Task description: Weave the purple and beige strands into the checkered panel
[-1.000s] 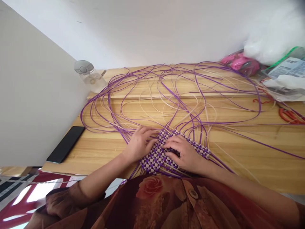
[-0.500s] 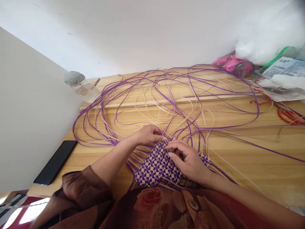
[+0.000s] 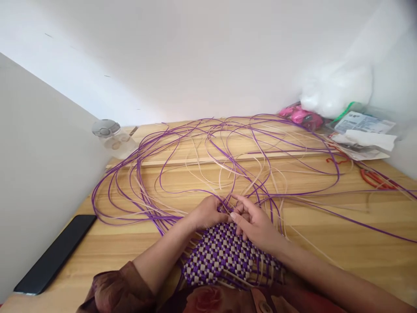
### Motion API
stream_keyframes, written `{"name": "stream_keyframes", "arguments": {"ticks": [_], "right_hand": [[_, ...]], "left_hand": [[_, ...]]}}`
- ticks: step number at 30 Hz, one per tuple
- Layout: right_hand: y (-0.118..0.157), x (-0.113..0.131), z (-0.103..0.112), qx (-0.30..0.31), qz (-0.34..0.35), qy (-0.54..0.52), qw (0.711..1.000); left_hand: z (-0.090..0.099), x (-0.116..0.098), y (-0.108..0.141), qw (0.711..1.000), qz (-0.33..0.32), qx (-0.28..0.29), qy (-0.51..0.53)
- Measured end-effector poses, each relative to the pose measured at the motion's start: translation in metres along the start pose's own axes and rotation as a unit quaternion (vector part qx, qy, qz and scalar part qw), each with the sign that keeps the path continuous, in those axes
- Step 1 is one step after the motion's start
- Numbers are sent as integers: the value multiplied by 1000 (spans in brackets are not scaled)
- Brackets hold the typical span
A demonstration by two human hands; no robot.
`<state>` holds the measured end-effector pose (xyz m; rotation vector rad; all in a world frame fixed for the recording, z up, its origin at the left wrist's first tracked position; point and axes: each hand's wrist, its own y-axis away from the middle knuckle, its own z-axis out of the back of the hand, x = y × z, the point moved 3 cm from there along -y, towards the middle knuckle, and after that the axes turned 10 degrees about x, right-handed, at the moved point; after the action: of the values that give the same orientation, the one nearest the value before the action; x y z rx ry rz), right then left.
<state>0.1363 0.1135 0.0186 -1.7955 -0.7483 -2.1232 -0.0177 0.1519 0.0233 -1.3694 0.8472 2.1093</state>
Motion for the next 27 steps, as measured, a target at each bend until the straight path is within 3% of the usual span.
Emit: {"name": "stream_keyframes", "arguments": {"ticks": [2,5,9,12,15,19,21,23,25,27], "right_hand": [[-14,13,4,2,5,109,994],[-37,35,8,-11,34,276,960],[-61,61,9,26,45,372,927],[-69,82,0,64,90,400,910],[-66,110,-15,161,80,389,904],[-49,191,-15,307,82,261,912],[-43,244,3,275,135,244,920],[-44,286,26,179,208,199,941],[-53,300,42,101,238,145,955],[-70,285,44,70,228,138,961]], "left_hand": [[0,1,1,1000,-12,-14,-21],[1,7,1,999,11,-39,-18],[2,14,0,997,67,-47,1],[4,12,0,995,63,-75,-34],[2,10,-1,994,57,-47,-75],[2,9,-1,996,75,-16,-37],[2,8,-1,997,75,-4,3],[2,6,-2,997,72,-5,17],[2,6,-3,997,76,-12,9],[2,7,-4,997,75,-15,1]]}}
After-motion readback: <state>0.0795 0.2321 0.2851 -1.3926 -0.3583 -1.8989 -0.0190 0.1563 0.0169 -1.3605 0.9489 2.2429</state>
